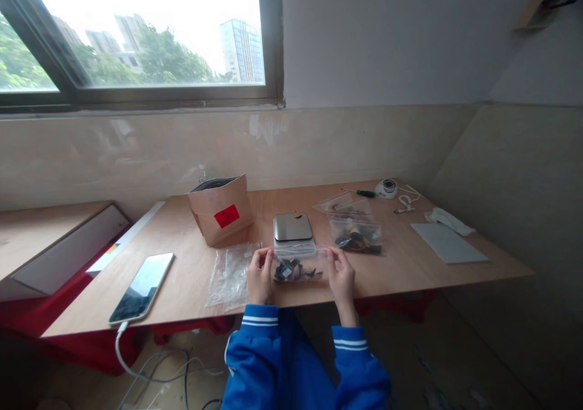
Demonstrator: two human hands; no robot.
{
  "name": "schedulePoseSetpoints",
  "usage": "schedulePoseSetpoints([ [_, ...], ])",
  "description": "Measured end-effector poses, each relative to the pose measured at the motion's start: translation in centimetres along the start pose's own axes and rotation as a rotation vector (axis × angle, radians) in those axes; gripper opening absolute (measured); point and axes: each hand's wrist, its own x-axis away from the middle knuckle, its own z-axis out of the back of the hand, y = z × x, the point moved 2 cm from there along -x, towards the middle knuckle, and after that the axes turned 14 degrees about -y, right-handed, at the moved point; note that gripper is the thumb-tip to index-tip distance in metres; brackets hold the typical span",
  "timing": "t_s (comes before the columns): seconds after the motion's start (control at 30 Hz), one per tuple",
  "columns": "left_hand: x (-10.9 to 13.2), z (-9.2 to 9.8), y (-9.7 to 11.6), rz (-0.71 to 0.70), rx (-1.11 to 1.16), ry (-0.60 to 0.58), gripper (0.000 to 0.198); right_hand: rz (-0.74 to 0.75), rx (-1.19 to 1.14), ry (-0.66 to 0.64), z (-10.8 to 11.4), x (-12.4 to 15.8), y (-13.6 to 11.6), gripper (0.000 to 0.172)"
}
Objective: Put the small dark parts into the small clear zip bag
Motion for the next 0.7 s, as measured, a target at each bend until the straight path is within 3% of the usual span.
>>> schedulePoseSetpoints([
  [0.2, 0.1, 0.0, 0.0, 0.004, -0.089, 0.062, 0.028, -0.045, -0.058, 0.032, -0.3, 0.1, -0.6, 0.022],
  [0.3, 0.1, -0.1, -0.2, 0.025, 0.001, 0.036, 0.031, -0.083, -0.175, 0.010, -0.6, 0.1, -0.7, 0.022],
  [0.47, 0.2, -0.7, -0.1, 0.025, 0.154, -0.112, 0.031, -0.138, -0.323, -0.066, -0.8, 0.1, -1.0, 0.023],
  [0.7, 0.2, -1.0, -0.2, 0.024, 0.327, -0.058, 0.027, -0.168, -0.347, -0.026, -1.3, 0.1, -0.8, 0.027],
])
